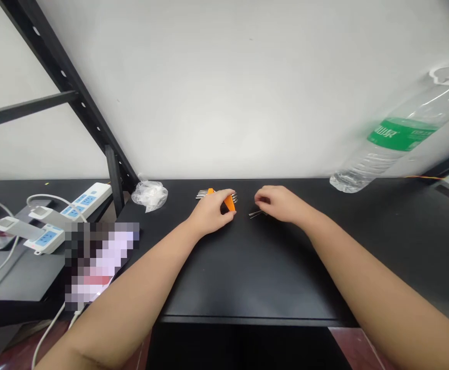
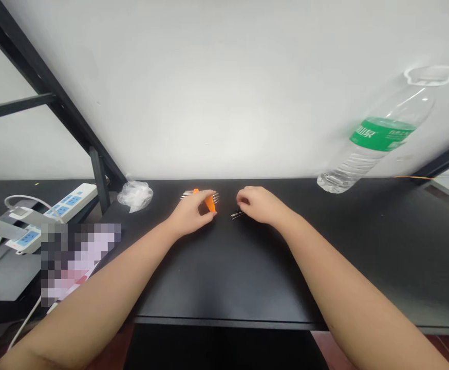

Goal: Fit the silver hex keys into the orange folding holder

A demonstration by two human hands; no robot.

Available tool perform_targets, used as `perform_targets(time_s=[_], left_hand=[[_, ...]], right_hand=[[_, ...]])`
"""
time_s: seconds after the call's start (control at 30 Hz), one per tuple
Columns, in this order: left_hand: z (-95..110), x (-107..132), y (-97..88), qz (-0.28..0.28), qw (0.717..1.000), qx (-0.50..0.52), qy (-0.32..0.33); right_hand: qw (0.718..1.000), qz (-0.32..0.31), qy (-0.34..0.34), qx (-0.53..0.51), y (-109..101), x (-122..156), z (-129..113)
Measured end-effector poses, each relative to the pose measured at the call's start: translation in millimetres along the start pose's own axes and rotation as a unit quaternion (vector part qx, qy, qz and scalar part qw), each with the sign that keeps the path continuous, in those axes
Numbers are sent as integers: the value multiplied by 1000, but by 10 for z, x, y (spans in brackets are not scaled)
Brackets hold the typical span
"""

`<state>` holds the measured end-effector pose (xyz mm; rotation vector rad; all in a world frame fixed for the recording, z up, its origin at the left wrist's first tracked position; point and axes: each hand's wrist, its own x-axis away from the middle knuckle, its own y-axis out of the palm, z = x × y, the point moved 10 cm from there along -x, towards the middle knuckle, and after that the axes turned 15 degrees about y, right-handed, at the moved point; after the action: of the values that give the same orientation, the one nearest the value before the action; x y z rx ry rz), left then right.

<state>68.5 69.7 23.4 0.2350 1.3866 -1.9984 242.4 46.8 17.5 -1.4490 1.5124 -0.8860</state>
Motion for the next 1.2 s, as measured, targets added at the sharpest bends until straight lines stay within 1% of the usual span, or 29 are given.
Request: perform_targets(time_s=[0.13,0.2,0.33,0.5,0.6,0.73,0.8,0.87,0.93,1.0,1.1,1.2], left_hand=[[6,9,-31,22,999,9,31],[11,9,-39,31,999,12,43],[14,5,-32,29,999,0,41],[40,1,-15,24,999,13,33],[57,-2,-20,34,998,24,42],[7,-4,-4,30,999,16,26],[-7,-5,8,21,999,15,19],[-11,-3,4,16,1000,12,13],[-16,7,-12,14,1000,4,3],[-14,17,-33,15,1000,-8,-5],[33,10,-70,28,999,-25,10],[79,-14,-83,37,999,-24,30]], right_hand=[[993,-97,66,-7,61,-15,306],[989,-124,82,-13,92,-15,388],[987,-141,83,-11,127,-22,428],[985,-142,96,-3,138,-26,438],[980,-151,128,6,169,-21,472],[966,-176,180,58,255,6,533],[966,-161,183,89,234,7,521],[975,-128,159,88,165,0,439],[988,-93,114,42,74,3,290],[995,-58,71,-24,-29,23,129],[996,-2,17,-86,-163,74,-98],[993,41,-46,-99,-234,140,-328]])
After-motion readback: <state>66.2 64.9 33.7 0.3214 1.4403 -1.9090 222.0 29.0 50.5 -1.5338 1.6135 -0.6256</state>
